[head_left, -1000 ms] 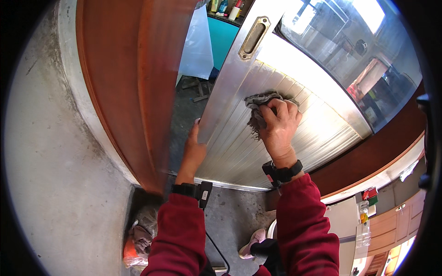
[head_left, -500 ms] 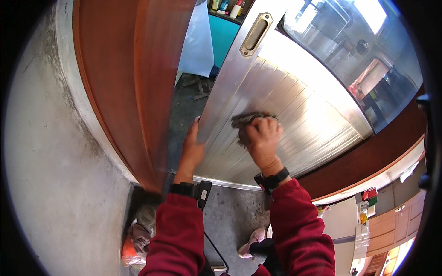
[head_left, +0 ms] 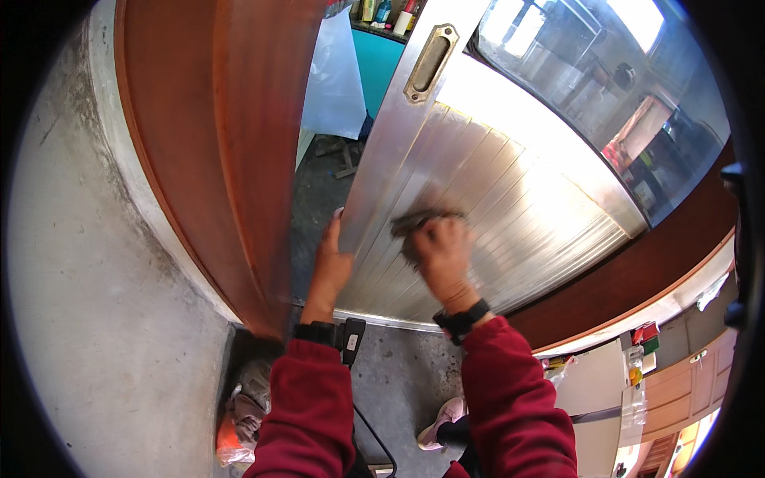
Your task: The person wipes a metal door with a cloth, moving from the upper section down to the lower edge. They switch to a second cloth and continue wiping the door surface before opening the door and moving a bucket of water.
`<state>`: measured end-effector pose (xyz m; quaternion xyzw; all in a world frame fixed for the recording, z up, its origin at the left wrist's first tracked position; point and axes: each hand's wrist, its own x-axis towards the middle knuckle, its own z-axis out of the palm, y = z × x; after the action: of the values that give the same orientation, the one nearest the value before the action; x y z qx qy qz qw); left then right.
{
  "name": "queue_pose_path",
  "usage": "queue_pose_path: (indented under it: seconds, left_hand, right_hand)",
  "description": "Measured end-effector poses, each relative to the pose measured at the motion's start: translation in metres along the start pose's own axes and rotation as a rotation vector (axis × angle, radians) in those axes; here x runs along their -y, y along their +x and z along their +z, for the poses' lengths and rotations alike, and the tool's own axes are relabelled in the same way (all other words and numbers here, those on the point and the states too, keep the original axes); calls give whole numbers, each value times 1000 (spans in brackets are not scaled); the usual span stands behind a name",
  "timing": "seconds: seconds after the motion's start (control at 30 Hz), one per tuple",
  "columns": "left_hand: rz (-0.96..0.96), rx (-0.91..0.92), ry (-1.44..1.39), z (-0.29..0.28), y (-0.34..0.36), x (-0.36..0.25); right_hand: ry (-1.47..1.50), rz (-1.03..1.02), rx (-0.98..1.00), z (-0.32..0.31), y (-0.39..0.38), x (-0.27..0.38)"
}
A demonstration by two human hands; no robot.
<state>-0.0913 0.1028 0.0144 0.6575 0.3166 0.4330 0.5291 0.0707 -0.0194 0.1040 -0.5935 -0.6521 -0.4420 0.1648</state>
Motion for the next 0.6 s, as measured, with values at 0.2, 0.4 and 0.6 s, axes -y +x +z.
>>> queue_pose_path:
  seconds: [0.2,0.4,0.6]
  left_hand:
    - [73,-55,-9,9,5,14]
    - [67,-43,-21,4,1,5]
    - [59,-9,37,0,2,0]
  right_hand:
    - [-70,111,-95,-19,37,-18]
    - [26,-57,179,26,-35,26]
    - [127,-5,105,10,-23,21]
